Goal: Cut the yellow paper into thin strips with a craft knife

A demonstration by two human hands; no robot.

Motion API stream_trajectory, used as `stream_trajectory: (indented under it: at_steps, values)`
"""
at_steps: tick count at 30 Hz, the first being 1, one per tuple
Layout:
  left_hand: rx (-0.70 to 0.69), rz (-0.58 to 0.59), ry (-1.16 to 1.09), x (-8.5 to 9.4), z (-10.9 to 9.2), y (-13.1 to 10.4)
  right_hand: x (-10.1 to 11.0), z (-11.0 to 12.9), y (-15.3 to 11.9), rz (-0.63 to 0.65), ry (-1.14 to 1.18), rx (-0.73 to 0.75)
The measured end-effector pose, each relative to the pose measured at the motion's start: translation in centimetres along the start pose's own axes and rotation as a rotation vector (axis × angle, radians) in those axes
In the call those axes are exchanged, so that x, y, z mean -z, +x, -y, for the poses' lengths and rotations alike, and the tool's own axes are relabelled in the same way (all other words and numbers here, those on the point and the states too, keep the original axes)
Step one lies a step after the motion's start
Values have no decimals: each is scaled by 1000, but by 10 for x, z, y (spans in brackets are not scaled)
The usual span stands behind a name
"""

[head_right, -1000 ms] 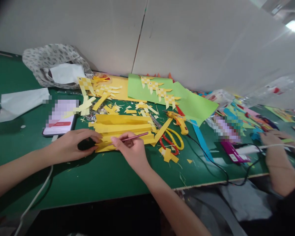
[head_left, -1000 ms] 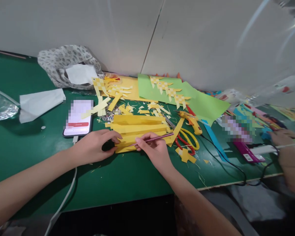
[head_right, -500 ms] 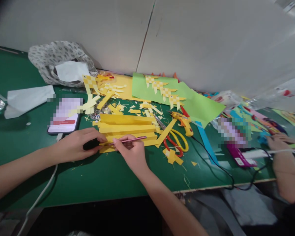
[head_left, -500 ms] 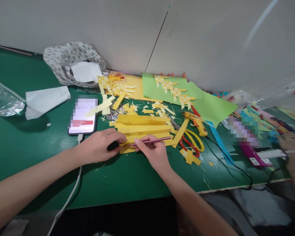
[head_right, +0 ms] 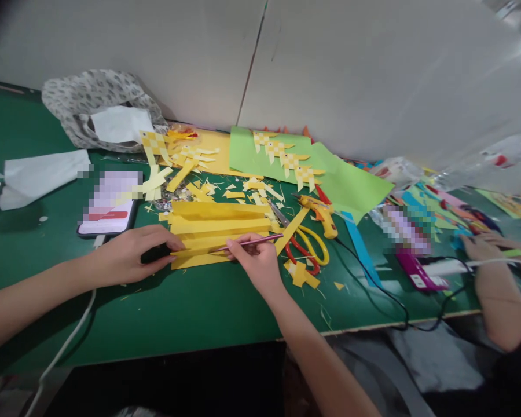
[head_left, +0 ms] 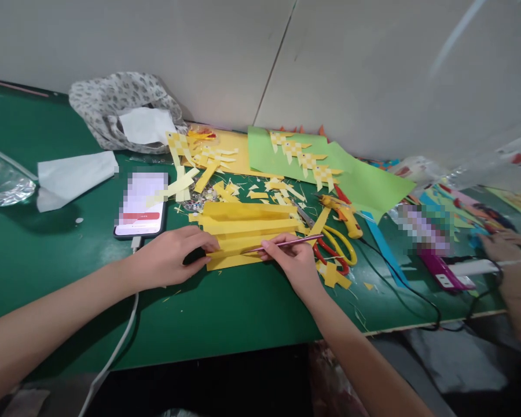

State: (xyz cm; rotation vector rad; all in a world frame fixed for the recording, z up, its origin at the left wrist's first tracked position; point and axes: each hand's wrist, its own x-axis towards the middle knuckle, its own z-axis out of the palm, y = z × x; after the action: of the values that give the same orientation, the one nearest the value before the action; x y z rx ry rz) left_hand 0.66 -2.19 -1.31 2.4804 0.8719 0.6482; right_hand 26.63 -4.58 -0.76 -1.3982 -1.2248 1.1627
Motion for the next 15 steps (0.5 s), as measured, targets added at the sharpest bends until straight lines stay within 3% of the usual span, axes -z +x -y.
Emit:
stream_trajectory:
  at_steps: [15]
  values:
    - [27, 4, 11, 0, 0, -1, 46, -11, 9, -127, -20, 60]
